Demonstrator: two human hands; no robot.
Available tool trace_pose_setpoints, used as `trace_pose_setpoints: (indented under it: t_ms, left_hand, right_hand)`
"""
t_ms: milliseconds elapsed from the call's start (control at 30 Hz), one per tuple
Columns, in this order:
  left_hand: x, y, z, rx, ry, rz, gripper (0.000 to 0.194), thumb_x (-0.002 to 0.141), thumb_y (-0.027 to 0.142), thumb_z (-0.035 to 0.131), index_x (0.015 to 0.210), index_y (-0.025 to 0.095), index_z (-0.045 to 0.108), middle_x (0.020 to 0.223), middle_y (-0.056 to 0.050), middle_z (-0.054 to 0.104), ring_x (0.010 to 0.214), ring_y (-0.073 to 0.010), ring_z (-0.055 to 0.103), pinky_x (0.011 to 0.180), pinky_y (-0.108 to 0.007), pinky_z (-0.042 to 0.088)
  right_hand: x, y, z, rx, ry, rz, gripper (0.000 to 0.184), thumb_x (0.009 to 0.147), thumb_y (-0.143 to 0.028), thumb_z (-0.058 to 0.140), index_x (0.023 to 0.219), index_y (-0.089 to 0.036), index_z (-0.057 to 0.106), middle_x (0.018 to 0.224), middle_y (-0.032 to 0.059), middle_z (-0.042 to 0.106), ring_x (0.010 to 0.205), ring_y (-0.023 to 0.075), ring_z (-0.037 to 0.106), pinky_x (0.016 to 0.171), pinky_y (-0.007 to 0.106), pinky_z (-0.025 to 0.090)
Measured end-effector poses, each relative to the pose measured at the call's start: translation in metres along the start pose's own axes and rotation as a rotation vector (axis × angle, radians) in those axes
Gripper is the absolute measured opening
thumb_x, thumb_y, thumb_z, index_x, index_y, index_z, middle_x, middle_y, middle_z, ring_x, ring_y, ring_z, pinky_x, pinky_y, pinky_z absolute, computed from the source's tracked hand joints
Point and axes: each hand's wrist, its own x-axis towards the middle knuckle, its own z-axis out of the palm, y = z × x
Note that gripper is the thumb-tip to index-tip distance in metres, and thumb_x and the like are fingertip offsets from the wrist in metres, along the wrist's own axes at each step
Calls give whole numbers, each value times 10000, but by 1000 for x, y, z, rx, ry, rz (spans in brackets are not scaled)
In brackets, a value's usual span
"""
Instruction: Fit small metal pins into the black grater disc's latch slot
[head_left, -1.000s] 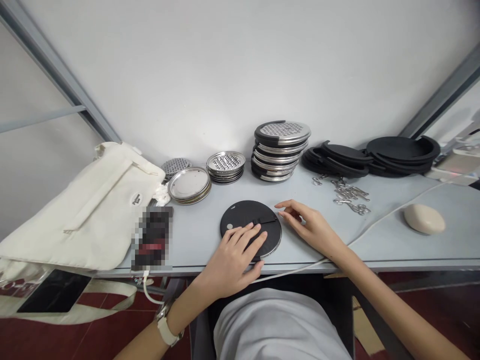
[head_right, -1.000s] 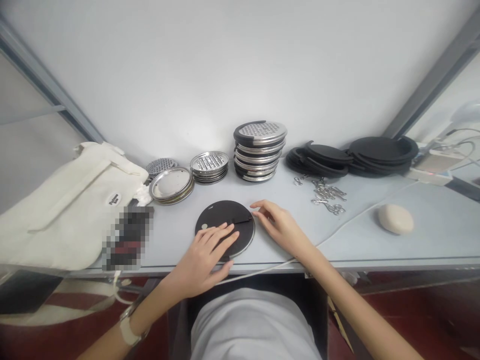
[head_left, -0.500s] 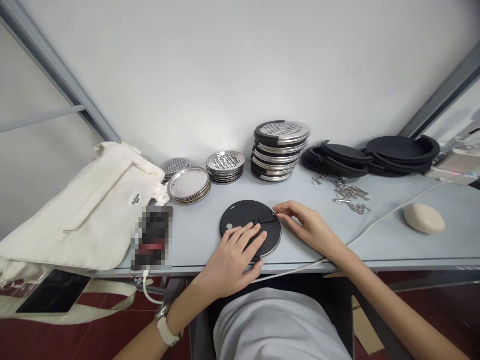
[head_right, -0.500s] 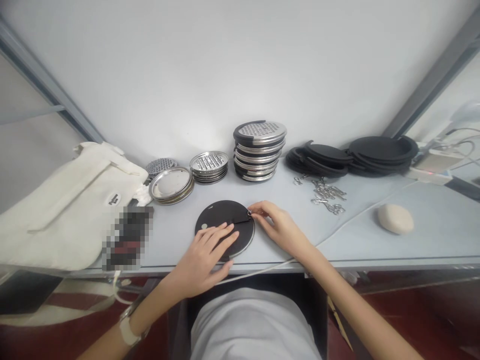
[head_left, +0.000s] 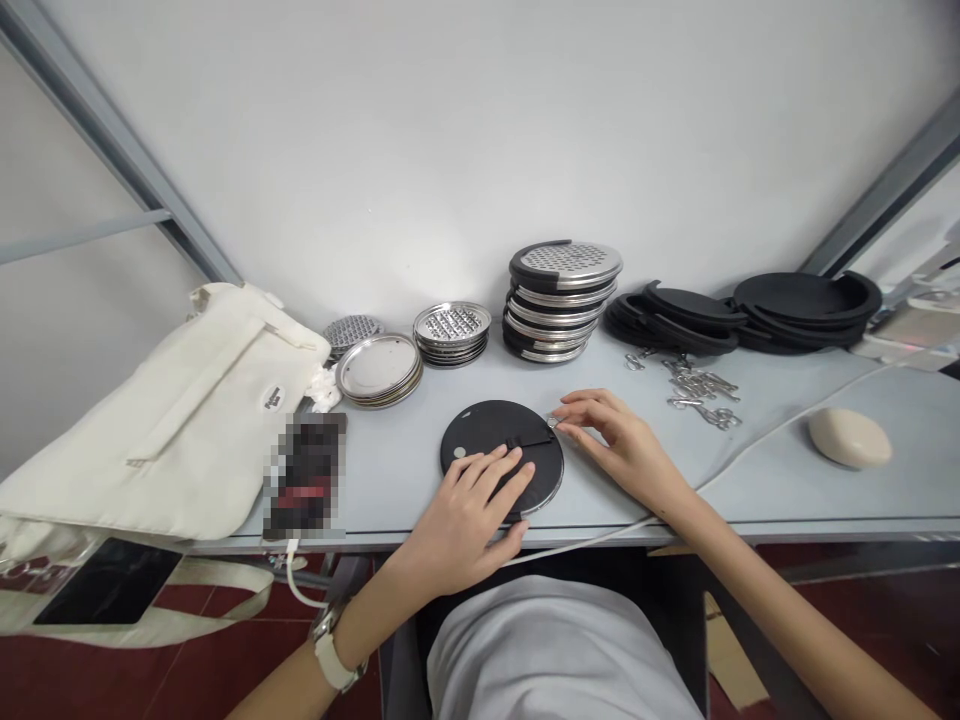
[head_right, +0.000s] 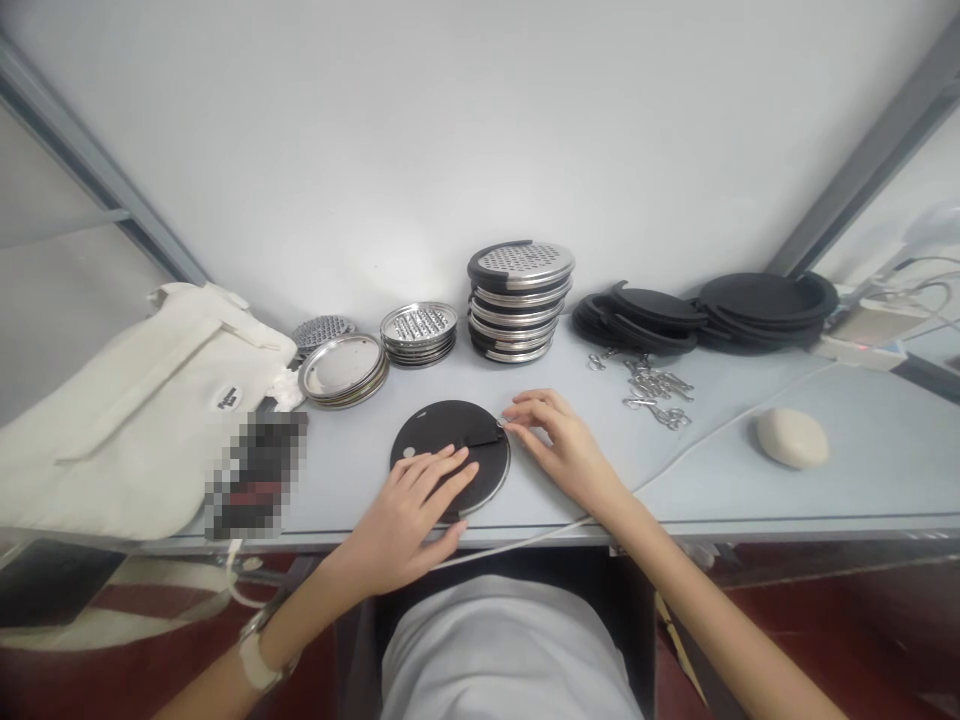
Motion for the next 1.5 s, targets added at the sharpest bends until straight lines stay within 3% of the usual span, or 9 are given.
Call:
trace_pose_setpoints:
  t_ms: [133,333,500,733,1033,1300,1500]
  left_hand:
    - [0,0,0,-5,-7,0,505,932,285,484,1411,142,417,1461,-123,430,1377,-251,339,1087,-440,331]
    - [0,1,-1,6,-8,0,506,933,284,481,1413,139,413,1462,-120,429,1381,-246,333,1089,-436,331]
    - [0,1,-1,2,-1,1,507,934,287,477,1419,158,409,1447,-129,447,1373,-257,354,1073,-453,351]
    - [0,0,-1,-4,-10,4,507,938,287,472,1419,141,408,1463,-130,427,1377,-261,343,1081,-452,336]
    - [0,0,-1,-6,-21,-2,499,945,287,459,1418,136,410,1465,-127,424,1381,-260,331,1087,-446,322]
    - [0,0,-1,-6,-30,-3,506,943,286,466,1422,136,401,1469,-118,420,1385,-252,320,1090,-440,314]
    - [0,0,-1,1,-31,-2,504,951,293,454,1426,134,396,1478,-110,409,1388,-248,311,1096,-438,299]
  right_hand:
    - [1,1,0,-18,-3,-36,145,945,-298,512,914,-231,637,1013,101,621,1159,278,539,931,430,477]
    - [1,-4,-1,10,-117,64,153,968,-330,464,910,-226,561,861,54,647,808,213,621,766,356,493]
    - [0,-8,-1,14,-129,84,192,967,-370,459,869,-229,545,748,19,635,681,187,592,670,313,479]
    - [1,-5,1,71,-125,90,170,961,-361,473,1009,-226,565,811,32,665,747,196,630,719,318,505]
    - [1,-6,1,53,-166,26,237,968,-309,453,1129,-223,603,1044,91,678,934,225,640,841,376,505]
    - [-1,-9,-1,29,-215,34,255,956,-321,484,1155,-201,590,848,46,603,767,190,587,725,323,486]
    - [-1,-4,0,38,-233,59,261,961,-317,457,1162,-196,571,836,39,608,749,186,584,706,313,478]
